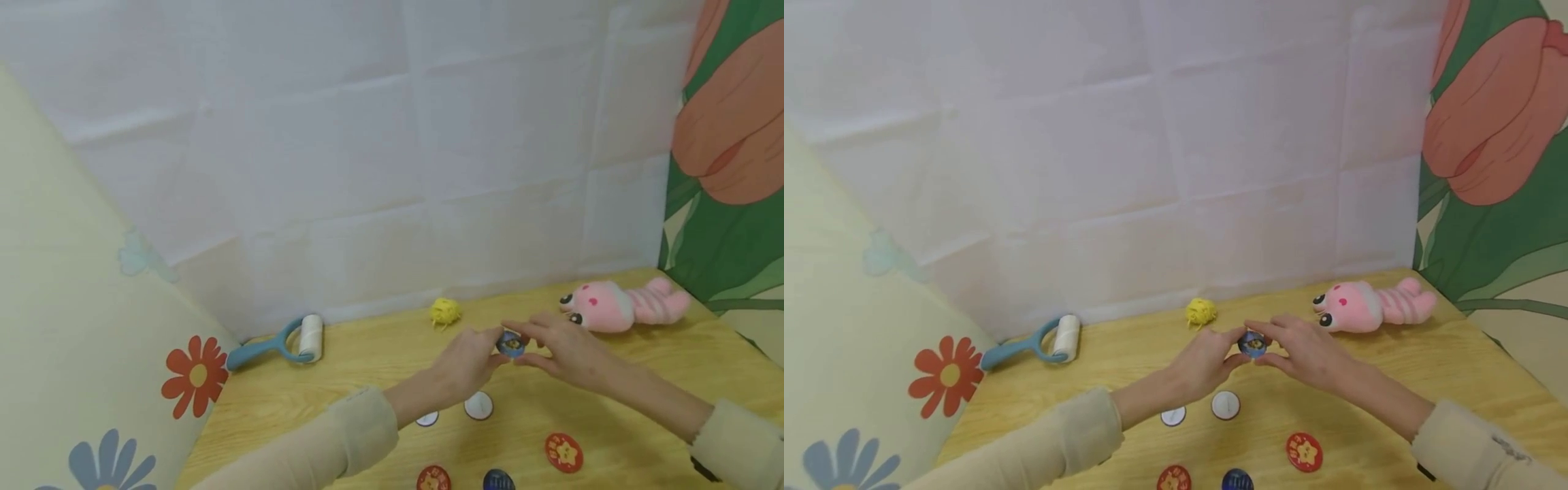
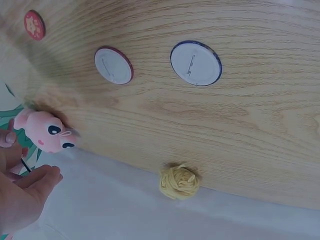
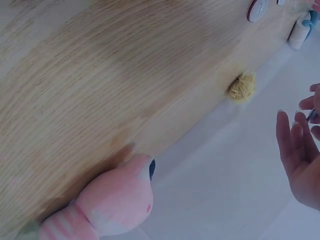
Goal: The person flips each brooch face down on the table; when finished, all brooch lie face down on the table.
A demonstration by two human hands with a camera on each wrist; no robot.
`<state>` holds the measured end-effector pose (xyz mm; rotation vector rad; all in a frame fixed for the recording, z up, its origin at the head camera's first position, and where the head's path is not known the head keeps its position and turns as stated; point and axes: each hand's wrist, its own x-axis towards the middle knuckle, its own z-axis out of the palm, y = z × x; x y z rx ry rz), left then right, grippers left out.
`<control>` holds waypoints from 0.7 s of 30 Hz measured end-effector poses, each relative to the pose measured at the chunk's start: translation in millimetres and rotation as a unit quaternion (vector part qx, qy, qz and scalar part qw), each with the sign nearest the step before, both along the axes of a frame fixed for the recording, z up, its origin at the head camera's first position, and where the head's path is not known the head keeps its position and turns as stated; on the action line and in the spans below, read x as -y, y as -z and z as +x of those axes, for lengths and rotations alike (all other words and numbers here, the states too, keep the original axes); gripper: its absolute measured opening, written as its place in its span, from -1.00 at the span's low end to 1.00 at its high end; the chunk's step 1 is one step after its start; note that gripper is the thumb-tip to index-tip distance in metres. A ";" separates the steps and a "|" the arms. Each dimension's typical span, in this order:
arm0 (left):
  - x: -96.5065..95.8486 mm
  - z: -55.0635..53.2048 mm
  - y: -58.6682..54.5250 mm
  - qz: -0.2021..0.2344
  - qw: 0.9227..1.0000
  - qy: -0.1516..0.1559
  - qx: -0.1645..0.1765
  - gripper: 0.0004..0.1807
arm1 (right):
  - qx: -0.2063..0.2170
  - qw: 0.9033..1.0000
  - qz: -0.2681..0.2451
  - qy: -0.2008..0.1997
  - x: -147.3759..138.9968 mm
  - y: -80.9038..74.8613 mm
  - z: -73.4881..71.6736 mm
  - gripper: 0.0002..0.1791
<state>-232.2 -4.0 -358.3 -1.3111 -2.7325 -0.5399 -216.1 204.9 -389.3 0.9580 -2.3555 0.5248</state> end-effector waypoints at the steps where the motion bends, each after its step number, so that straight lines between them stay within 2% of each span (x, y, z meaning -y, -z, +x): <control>1: 0.0 -0.4 0.6 0.002 1.000 0.001 -0.002 -0.78 | -0.008 1.000 -0.003 -0.004 -0.2 1.1 -0.5 -0.40; 7: 0.0 -2.5 2.7 0.011 1.000 -0.003 -0.001 -0.76 | -0.047 0.998 -0.022 -0.022 -1.6 3.9 -3.9 -0.52; 11: -0.4 -3.4 -1.1 0.017 1.000 -0.003 -0.020 -0.65 | -0.069 0.995 -0.058 -0.046 -1.6 3.7 -6.0 -0.53; 14: -1.3 -4.2 -3.4 0.020 0.999 -0.005 -0.035 -0.60 | -0.079 0.992 -0.082 -0.050 -0.5 2.9 -6.5 -0.59; 16: -1.7 -4.3 -3.5 0.020 0.999 -0.006 -0.040 -0.59 | -0.068 0.992 -0.094 -0.040 0.8 2.2 -5.5 -0.74; 18: -1.9 -3.8 -2.5 0.018 0.999 -0.007 -0.047 -0.59 | -0.040 0.993 -0.107 -0.030 2.4 1.4 -3.6 -0.86; 21: -1.9 -2.8 0.1 0.016 0.998 -0.003 -0.066 -0.58 | 0.033 0.988 -0.147 -0.023 5.1 0.7 0.3 -0.81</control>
